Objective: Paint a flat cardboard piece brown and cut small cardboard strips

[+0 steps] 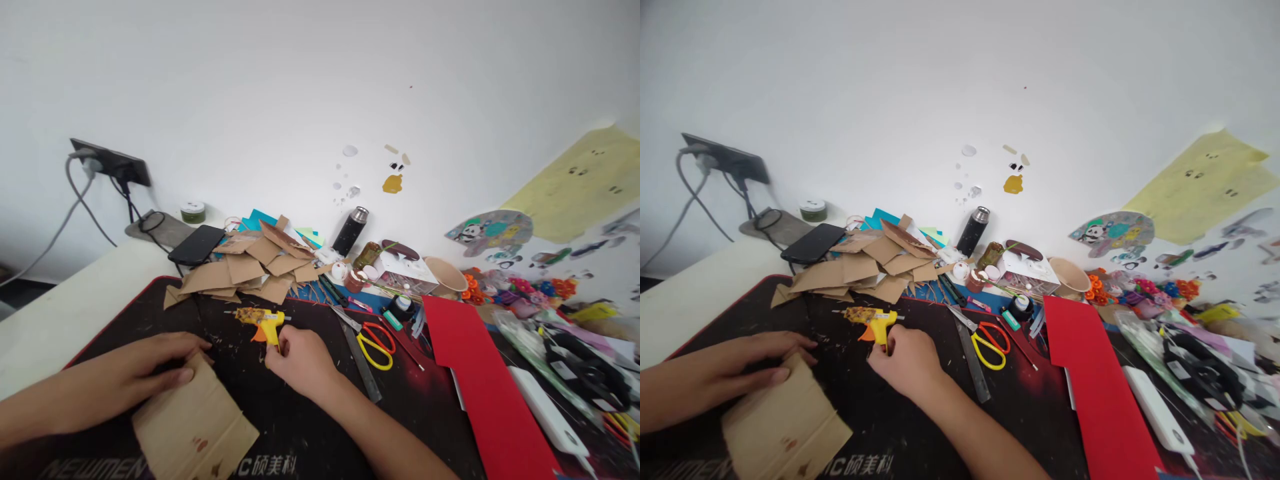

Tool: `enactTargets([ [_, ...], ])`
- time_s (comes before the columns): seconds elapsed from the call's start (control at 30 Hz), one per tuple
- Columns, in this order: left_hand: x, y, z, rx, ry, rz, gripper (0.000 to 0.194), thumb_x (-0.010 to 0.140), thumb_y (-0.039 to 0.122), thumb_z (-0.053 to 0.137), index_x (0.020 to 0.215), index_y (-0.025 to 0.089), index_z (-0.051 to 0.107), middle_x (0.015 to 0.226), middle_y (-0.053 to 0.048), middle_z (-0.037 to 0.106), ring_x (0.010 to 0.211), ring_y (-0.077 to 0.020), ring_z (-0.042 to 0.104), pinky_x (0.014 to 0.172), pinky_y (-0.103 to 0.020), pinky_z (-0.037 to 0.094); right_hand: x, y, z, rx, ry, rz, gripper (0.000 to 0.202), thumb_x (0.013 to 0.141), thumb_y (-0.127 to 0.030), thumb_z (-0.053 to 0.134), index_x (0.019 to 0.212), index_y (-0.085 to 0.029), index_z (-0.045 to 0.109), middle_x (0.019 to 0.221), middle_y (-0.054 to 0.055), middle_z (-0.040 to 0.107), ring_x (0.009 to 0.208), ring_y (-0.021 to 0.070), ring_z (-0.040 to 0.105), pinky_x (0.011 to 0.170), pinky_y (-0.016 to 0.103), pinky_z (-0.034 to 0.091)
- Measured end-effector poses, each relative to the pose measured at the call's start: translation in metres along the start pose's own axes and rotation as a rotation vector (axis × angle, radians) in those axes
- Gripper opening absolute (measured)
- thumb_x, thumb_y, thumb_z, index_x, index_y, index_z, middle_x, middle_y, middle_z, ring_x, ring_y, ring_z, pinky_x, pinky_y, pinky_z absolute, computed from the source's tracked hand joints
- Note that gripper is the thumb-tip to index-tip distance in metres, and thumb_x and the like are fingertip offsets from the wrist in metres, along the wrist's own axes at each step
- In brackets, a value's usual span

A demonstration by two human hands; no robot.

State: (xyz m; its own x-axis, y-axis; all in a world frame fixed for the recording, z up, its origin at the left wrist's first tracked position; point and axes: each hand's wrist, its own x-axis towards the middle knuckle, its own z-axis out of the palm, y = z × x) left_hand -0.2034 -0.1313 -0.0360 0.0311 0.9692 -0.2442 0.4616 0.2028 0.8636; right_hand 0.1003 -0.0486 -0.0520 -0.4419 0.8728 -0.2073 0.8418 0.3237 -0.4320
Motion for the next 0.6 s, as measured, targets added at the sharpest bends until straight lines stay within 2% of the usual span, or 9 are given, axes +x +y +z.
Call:
enactTargets([
  [0.07,0.000,-0.004,-0.003,0.072,-0.086,-0.061,0.059,0.066,0.079,0.089,0.114,0.045,0.092,0.131,0.001,0.089,0.136,-0.0421,0.073,0.124,-0.048,0.050,0.001,0.000,0.000,-0.023,-0.011,0.004,0.023,0.104,-0.040,0.076,0.094,-0.019,0.081,0.092,0.009,0.086,0.080,0.0226,0.077,0.066,0.031,0.035],
  [0.13,-0.004,-0.008,-0.006,0.113,-0.059,-0.074,0.060,0.066,0.084,0.085,0.112,0.046,0.092,0.129,0.002,0.089,0.135,-0.0432,0.073,0.124,-0.049,0.051,0.003,-0.001,0.000,-0.056,-0.012,0.000,0.024,0.104,-0.041,0.075,0.097,-0.019,0.082,0.094,0.010,0.087,0.083,0.0246,0.078,0.067,0.031,0.038],
  [0.2,-0.009,-0.012,-0.007,0.146,-0.007,-0.046,0.055,0.074,0.086,0.079,0.112,0.048,0.091,0.129,0.004,0.089,0.133,-0.0420,0.074,0.121,-0.048,0.053,0.004,-0.004,0.000,-0.085,-0.016,-0.011,0.026,0.104,-0.043,0.074,0.100,-0.019,0.083,0.097,0.012,0.088,0.086,0.0270,0.080,0.069,0.032,0.041],
  [0.27,-0.012,-0.013,-0.006,0.166,0.009,0.012,0.051,0.086,0.083,0.071,0.122,0.052,0.088,0.140,0.005,0.085,0.138,-0.0402,0.072,0.124,-0.049,0.052,0.005,-0.007,0.001,-0.104,-0.023,-0.022,0.027,0.104,-0.044,0.073,0.103,-0.019,0.083,0.099,0.013,0.088,0.089,0.0291,0.082,0.070,0.033,0.044],
  [0.3,-0.011,-0.013,-0.004,0.173,-0.014,0.043,0.053,0.087,0.082,0.071,0.129,0.053,0.086,0.148,0.005,0.082,0.144,-0.0405,0.070,0.127,-0.051,0.050,0.005,-0.008,0.001,-0.109,-0.026,-0.021,0.027,0.105,-0.044,0.072,0.104,-0.019,0.083,0.100,0.013,0.088,0.091,0.0298,0.083,0.071,0.033,0.045],
  [0.37,-0.006,-0.009,0.001,0.194,-0.064,0.074,0.062,0.082,0.082,0.077,0.136,0.053,0.083,0.159,0.003,0.075,0.154,-0.0433,0.062,0.133,-0.057,0.043,0.004,-0.009,0.001,-0.114,-0.031,-0.011,0.027,0.105,-0.044,0.071,0.104,-0.019,0.083,0.100,0.013,0.089,0.092,0.0306,0.084,0.073,0.034,0.047],
  [0.47,0.003,-0.008,0.006,0.187,-0.047,0.082,0.065,0.074,0.080,0.084,0.132,0.051,0.086,0.158,-0.001,0.076,0.156,-0.0463,0.060,0.134,-0.062,0.041,0.003,-0.009,0.001,-0.121,-0.027,0.003,0.027,0.106,-0.044,0.071,0.104,-0.019,0.083,0.100,0.013,0.089,0.093,0.0315,0.085,0.074,0.034,0.049],
  [0.6,0.005,-0.027,-0.003,0.164,-0.002,0.057,0.060,0.072,0.083,0.084,0.125,0.054,0.088,0.150,0.002,0.081,0.152,-0.0458,0.065,0.134,-0.060,0.042,0.003,-0.009,0.003,-0.125,-0.014,0.001,0.026,0.105,-0.042,0.072,0.103,-0.019,0.083,0.101,0.013,0.089,0.095,0.0326,0.086,0.077,0.035,0.052],
])
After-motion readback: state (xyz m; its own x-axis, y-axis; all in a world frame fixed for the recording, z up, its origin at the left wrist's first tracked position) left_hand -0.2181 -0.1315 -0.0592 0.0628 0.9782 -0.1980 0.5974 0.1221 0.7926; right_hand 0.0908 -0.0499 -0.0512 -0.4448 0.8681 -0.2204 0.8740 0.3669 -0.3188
